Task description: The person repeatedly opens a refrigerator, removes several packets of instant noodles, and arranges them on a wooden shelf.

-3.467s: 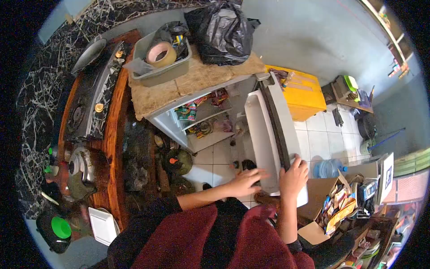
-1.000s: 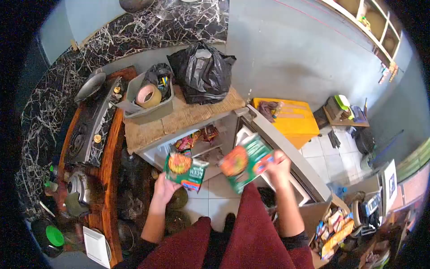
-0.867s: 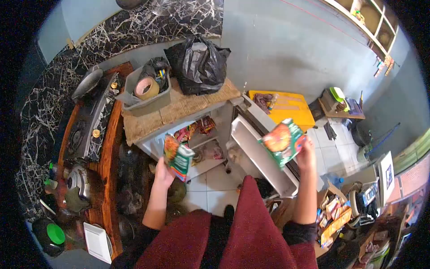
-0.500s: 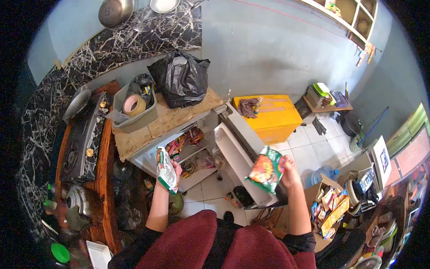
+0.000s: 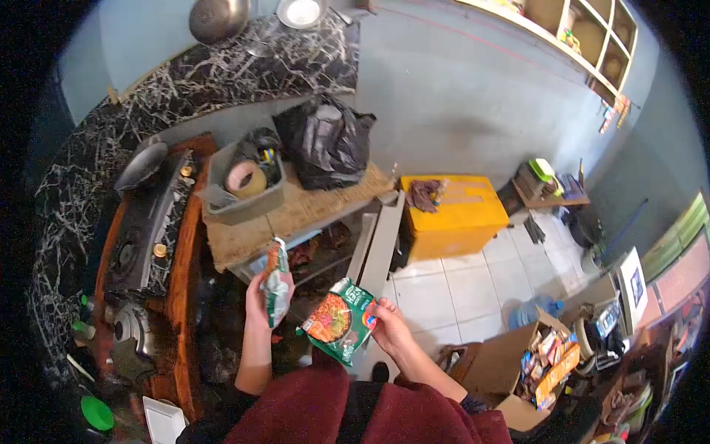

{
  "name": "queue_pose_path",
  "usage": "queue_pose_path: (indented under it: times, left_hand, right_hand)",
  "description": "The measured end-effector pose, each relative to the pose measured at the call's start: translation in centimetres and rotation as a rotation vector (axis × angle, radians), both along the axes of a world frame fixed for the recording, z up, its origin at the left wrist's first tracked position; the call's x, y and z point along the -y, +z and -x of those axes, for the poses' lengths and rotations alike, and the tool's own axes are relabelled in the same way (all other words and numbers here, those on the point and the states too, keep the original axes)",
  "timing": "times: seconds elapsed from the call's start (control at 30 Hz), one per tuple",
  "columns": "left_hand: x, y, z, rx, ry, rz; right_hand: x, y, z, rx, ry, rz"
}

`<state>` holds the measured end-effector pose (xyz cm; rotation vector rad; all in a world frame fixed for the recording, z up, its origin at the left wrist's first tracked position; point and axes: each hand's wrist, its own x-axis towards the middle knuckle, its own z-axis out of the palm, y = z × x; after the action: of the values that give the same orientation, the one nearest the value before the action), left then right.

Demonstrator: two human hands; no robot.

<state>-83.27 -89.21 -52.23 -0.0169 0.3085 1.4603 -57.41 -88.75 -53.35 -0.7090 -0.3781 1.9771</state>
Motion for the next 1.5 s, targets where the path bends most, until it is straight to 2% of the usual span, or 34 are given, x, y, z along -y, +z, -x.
queue_pose_path:
  times: [0.03,0.1,0.17,0.23,0.33,0.43,0.5,0.57,0.6,0.63,0.67,0.7,0.8,0.87,0.9,0.97,1.0,1.03,1.07,1.1,1.17,1.2,1.23,1.3,1.37,1.4,1.43,1.5]
  left_hand:
    - [0.6,0.8,0.5,-0.155,0.045,0.05]
    - [1.8,1.1,2.1,-0.319,0.013,-0.056]
    - [2.1,0.9,3.0,-0.327,0.078,-0.047]
    - [2.3,2.4,2.6,-0.471,0.161,-0.107]
    - [1.8,1.9,1.7,-0.52,0.139,-0.098]
    - [1.2,1.8,-0.9,-0.6,0.066,-0.079]
    - [0.2,1.3,-3.2,-0.601,0.048,-0.057]
    - [-0.9,1.5,-6.0,-0.67,0.089,-0.077]
    - [-1.9,1.5,-7.3,-0.77,0.111,-0.11]
    - [-2.9,1.4,-8.5,-0.772,0.102,-0.122]
    - [-4.2,1.1,-9.9,-0.797,0.134,-0.15]
    - [-5.5,1.1,-11.3,-0.821,0.168,-0.183]
    - [-9.9,1.1,-15.5,-0.769,0.111,-0.172]
    - [-13.1,1.4,-18.3,-0.691,-0.006,-0.138]
    - [-14.9,1.5,-20.0,-0.7,-0.02,-0.156]
    - [-19.2,2.0,-23.0,-0.616,-0.182,-0.228]
    - [-21.1,2.4,-24.4,-0.599,-0.228,-0.21]
    - [-22.8,3.1,-25.8,-0.611,-0.249,-0.227]
    - [-24.4,4.2,-27.2,-0.495,-0.333,-0.207]
    - [-25.9,5.0,-28.5,-0.375,-0.414,-0.179]
    - [-28.8,5.3,-30.4,-0.278,-0.534,-0.168]
    - [-29.9,5.7,-31.4,-0.375,-0.603,-0.22]
    - [-30.9,6.0,-32.4,-0.471,-0.67,-0.272]
    - [-33.7,6.4,-34.0,-0.533,-0.645,-0.315]
    - [-37.4,6.4,-34.6,-0.899,-0.546,-0.467]
    - [-38.0,8.1,-35.6,-0.867,-0.431,-0.483]
    - [-39.6,8.8,-36.2,-0.858,-0.44,-0.491]
    - [-42.9,10.3,-37.0,-0.725,-0.407,-0.531]
  right_hand:
    - [-0.4,0.4,0.6,-0.016,0.006,-0.007]
    - [-1.4,1.4,1.8,-0.045,0.027,-0.022]
    - [-2.3,2.6,2.6,0.002,0.022,-0.135]
    - [-3.4,3.5,3.3,0.0,0.04,-0.219]
    - [-4.4,6.2,4.6,-0.053,0.031,-0.201]
    - [-5.5,6.5,4.9,-0.014,-0.062,-0.174]
    - [-7.0,5.2,4.9,0.16,-0.252,-0.379]
    - [-7.9,4.0,4.1,0.218,-0.321,-0.384]
    - [-8.6,2.9,3.4,0.334,-0.306,-0.384]
    - [-9.3,2.3,2.4,0.449,-0.291,-0.386]
    - [-9.6,3.2,0.7,0.438,-0.134,-0.417]
    - [-9.3,5.5,-1.3,0.4,0.097,-0.319]
    - [-11.1,6.4,-7.5,0.362,0.142,-0.4]
    - [-13.4,7.7,-12.3,0.588,0.288,-0.395]
    - [-14.7,8.0,-14.8,0.583,0.265,-0.403]
    - [-17.6,8.9,-19.0,0.754,-0.026,-0.969]
    - [-18.4,10.2,-21.0,0.748,-0.061,-0.97]
    - [-18.5,12.3,-23.1,0.906,-0.188,-0.889]
    - [-18.9,14.3,-24.9,1.061,-0.311,-0.794]
    - [-19.7,15.9,-26.2,1.062,-0.332,-0.785]
    - [-21.9,18.8,-28.4,1.101,-0.351,-1.057]
    - [-23.5,19.9,-29.5,1.259,-0.292,-1.193]
    - [-25.2,20.7,-30.5,1.268,-0.297,-1.183]
    - [-28.8,22.4,-31.6,1.332,-0.238,-1.499]
    - [-31.7,24.3,-32.1,1.168,0.034,-1.365]
    - [-33.7,24.8,-32.2,1.092,0.1,-1.351]
    - [-35.7,25.2,-32.1,1.062,0.18,-1.263]
    - [-39.0,26.0,-31.5,1.13,0.158,-1.22]
